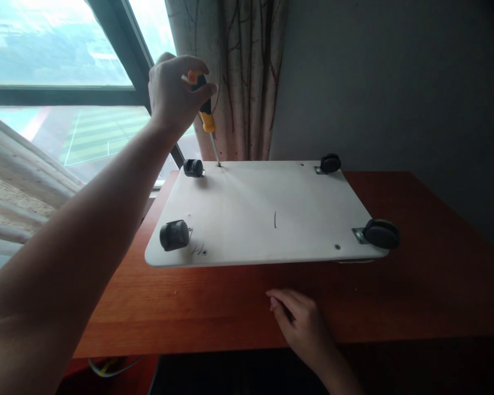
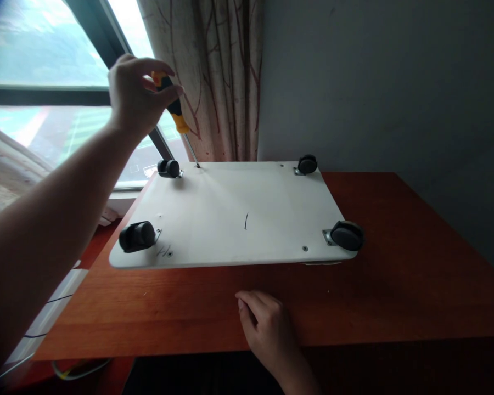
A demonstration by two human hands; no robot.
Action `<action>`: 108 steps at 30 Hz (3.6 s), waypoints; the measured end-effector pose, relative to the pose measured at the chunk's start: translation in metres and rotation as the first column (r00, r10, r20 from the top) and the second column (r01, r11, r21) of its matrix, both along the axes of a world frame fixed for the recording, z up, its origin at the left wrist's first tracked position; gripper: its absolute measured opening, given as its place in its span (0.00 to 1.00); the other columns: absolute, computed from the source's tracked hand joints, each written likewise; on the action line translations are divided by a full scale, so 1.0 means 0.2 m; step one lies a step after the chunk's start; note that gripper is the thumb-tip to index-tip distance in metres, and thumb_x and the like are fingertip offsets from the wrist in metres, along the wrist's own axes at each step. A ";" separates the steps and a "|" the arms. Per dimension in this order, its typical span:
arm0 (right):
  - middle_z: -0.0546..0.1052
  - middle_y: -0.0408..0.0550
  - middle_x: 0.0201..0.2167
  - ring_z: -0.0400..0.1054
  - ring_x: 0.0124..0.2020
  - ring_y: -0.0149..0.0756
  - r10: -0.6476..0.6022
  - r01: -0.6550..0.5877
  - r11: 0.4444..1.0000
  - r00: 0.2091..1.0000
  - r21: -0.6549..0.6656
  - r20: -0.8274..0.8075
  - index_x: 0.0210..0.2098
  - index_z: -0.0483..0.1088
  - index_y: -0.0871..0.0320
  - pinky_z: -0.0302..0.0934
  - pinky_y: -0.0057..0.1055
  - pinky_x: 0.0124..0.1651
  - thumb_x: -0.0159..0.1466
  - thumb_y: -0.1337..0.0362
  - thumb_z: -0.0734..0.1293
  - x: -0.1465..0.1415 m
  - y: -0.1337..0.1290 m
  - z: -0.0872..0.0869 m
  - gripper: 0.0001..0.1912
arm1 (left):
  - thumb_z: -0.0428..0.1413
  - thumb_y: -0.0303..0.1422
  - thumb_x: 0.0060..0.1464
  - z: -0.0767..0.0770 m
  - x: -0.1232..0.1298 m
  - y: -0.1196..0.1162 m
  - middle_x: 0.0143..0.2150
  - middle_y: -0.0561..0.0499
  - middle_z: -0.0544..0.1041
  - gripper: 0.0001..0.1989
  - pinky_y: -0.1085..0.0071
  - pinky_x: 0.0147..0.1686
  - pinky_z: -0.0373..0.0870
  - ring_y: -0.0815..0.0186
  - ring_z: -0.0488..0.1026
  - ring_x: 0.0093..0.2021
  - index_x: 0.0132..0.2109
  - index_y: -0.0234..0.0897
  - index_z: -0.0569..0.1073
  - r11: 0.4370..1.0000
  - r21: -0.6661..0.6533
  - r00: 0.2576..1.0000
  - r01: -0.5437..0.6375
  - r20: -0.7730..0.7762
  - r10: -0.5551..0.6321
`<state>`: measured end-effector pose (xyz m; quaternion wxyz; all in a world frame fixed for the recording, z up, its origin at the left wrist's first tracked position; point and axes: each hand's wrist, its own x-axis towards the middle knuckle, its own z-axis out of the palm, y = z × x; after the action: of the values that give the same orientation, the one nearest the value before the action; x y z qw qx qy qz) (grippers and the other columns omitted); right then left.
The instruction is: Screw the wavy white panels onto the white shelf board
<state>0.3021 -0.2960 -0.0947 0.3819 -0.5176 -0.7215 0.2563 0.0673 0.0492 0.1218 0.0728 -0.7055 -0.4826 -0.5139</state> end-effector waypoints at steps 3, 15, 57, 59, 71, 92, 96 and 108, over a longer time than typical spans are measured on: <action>0.80 0.48 0.34 0.75 0.34 0.34 -0.003 0.003 1.000 1.000 0.011 0.000 0.44 0.75 0.56 0.70 0.31 0.38 0.69 0.69 0.60 0.00 0.00 0.00 0.13 | 0.64 0.36 0.46 0.01 -0.01 0.01 0.41 0.57 0.78 0.16 0.56 0.39 0.68 0.63 0.72 0.33 0.44 0.57 0.78 1.000 -0.006 0.999 -0.028 -0.017 0.028; 0.79 0.46 0.35 0.75 0.35 0.34 0.017 -0.016 1.000 1.000 -0.003 0.001 0.45 0.74 0.55 0.68 0.30 0.39 0.69 0.69 0.60 0.01 0.00 -0.01 0.12 | 0.69 0.44 0.41 -0.05 0.00 -0.03 0.44 0.52 0.75 0.18 0.57 0.36 0.68 0.62 0.72 0.34 0.42 0.55 0.77 0.998 0.042 0.999 -0.042 0.033 0.041; 0.79 0.45 0.35 0.74 0.35 0.33 0.015 -0.015 1.000 1.000 0.006 -0.013 0.45 0.74 0.55 0.67 0.29 0.40 0.69 0.70 0.60 0.00 0.00 -0.01 0.12 | 0.71 0.43 0.40 -0.05 0.03 -0.02 0.45 0.54 0.76 0.16 0.55 0.40 0.70 0.58 0.72 0.41 0.39 0.57 0.78 0.990 0.062 0.992 -0.129 0.018 0.128; 0.79 0.46 0.35 0.74 0.36 0.33 0.013 -0.013 1.000 1.000 -0.004 -0.014 0.45 0.74 0.55 0.67 0.29 0.40 0.69 0.70 0.60 0.00 0.00 -0.01 0.12 | 0.71 0.39 0.41 -0.06 0.03 -0.01 0.45 0.56 0.77 0.22 0.58 0.38 0.70 0.60 0.73 0.40 0.45 0.57 0.77 0.988 0.075 0.991 -0.133 0.041 0.130; 0.78 0.44 0.33 0.73 0.34 0.32 0.018 -0.018 1.000 1.000 -0.009 -0.012 0.45 0.73 0.55 0.67 0.29 0.40 0.68 0.71 0.60 0.01 0.00 -0.02 0.12 | 0.68 0.39 0.44 -0.07 0.02 0.01 0.44 0.55 0.75 0.19 0.57 0.40 0.72 0.62 0.74 0.36 0.45 0.58 0.77 0.996 0.004 0.996 -0.086 0.021 0.086; 0.79 0.47 0.33 0.74 0.34 0.34 0.012 -0.012 1.000 1.000 -0.001 0.004 0.45 0.75 0.56 0.69 0.30 0.39 0.68 0.70 0.60 0.01 0.00 -0.01 0.13 | 0.58 0.33 0.48 -0.02 0.08 0.01 0.38 0.60 0.79 0.11 0.57 0.37 0.71 0.61 0.73 0.36 0.38 0.59 0.76 0.994 0.024 0.994 0.108 -0.004 -0.108; 0.78 0.47 0.33 0.74 0.34 0.34 0.011 -0.011 1.000 1.000 0.004 -0.003 0.45 0.74 0.56 0.69 0.30 0.38 0.68 0.71 0.60 0.00 0.00 0.00 0.13 | 0.62 0.35 0.46 -0.04 0.09 -0.02 0.33 0.57 0.77 0.07 0.58 0.35 0.68 0.61 0.71 0.34 0.33 0.53 0.71 0.998 0.002 0.998 0.069 -0.005 -0.069; 0.79 0.48 0.33 0.75 0.34 0.34 0.004 -0.004 1.000 1.000 0.015 -0.005 0.45 0.75 0.56 0.69 0.30 0.38 0.68 0.71 0.60 0.00 0.00 -0.01 0.13 | 0.68 0.48 0.39 0.02 0.04 -0.02 0.39 0.51 0.76 0.16 0.52 0.39 0.65 0.54 0.68 0.38 0.36 0.56 0.77 0.967 -0.083 0.966 -0.241 -0.116 0.231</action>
<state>0.3028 -0.2953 -0.0958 0.3869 -0.5125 -0.7236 0.2531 0.0749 0.0447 0.1260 0.1244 -0.6718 -0.5830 -0.4398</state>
